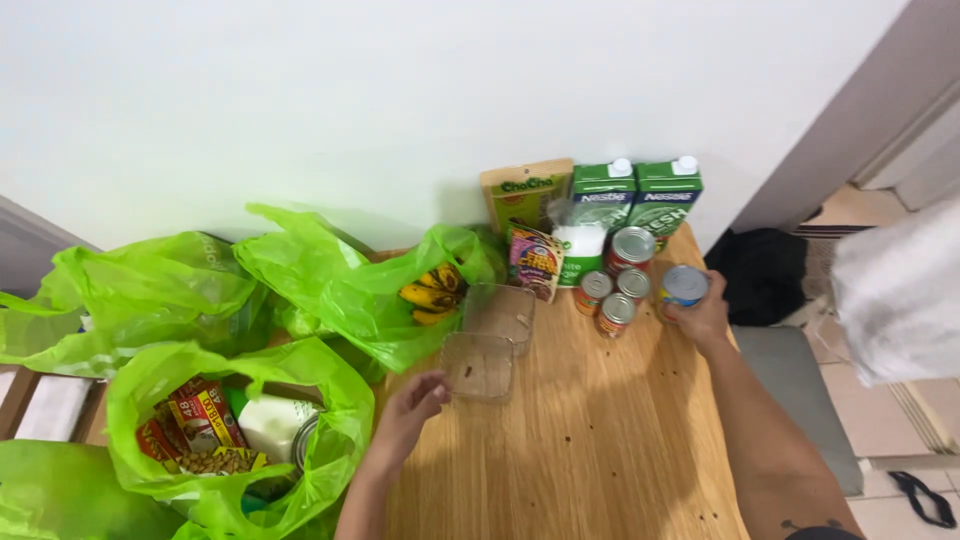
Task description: Unpacking various food items from several plastic bags onto a dining table.
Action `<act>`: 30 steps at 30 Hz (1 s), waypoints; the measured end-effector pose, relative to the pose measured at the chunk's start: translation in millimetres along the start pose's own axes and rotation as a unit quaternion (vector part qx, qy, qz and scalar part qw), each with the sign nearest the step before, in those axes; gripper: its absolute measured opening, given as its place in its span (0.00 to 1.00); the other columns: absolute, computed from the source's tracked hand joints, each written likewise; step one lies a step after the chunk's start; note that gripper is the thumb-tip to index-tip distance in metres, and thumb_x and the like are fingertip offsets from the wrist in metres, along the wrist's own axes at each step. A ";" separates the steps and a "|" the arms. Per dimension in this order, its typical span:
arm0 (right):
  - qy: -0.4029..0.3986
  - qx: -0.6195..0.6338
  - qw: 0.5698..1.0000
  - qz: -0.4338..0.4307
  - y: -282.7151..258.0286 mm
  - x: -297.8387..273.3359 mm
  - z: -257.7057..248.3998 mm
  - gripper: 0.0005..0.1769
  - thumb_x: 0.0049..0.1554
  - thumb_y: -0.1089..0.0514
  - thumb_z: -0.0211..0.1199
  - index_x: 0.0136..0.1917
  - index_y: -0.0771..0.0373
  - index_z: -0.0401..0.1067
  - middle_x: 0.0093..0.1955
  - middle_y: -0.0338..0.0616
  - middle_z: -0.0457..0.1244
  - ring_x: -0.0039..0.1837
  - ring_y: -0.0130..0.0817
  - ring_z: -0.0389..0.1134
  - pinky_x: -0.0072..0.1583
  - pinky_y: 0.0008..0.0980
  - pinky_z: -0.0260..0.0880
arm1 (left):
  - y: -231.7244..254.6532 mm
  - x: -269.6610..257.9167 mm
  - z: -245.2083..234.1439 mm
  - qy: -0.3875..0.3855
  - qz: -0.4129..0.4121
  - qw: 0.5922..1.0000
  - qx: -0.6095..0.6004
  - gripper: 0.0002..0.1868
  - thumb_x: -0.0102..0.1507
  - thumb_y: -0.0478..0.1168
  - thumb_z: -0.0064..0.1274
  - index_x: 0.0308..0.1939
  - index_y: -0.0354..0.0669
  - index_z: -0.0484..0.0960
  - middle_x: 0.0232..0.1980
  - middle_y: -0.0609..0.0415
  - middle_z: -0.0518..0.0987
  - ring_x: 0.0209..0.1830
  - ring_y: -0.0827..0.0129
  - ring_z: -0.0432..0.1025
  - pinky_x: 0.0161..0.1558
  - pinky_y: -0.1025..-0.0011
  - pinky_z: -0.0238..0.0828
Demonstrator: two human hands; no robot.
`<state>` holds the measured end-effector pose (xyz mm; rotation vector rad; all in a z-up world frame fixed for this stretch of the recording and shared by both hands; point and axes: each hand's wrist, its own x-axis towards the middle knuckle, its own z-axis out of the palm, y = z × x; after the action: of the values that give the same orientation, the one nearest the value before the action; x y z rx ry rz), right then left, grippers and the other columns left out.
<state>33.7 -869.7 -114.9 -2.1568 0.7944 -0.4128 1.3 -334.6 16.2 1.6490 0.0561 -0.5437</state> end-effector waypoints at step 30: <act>-0.073 0.138 0.988 -0.012 -11.6 -173.4 69.8 0.35 0.58 0.67 0.61 0.76 0.58 0.55 0.67 0.50 0.58 0.58 0.37 0.65 0.54 0.37 0.69 | -32.3 -49.8 -168.3 0.248 0.215 0.944 -0.034 0.12 0.69 0.38 0.55 0.54 0.37 0.81 0.42 0.53 0.82 0.42 0.69 0.74 0.46 0.70 0.71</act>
<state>-55.5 -710.1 -156.0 -1.9150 0.5936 -0.3495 -0.9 -156.2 13.8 1.6308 0.0800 0.2100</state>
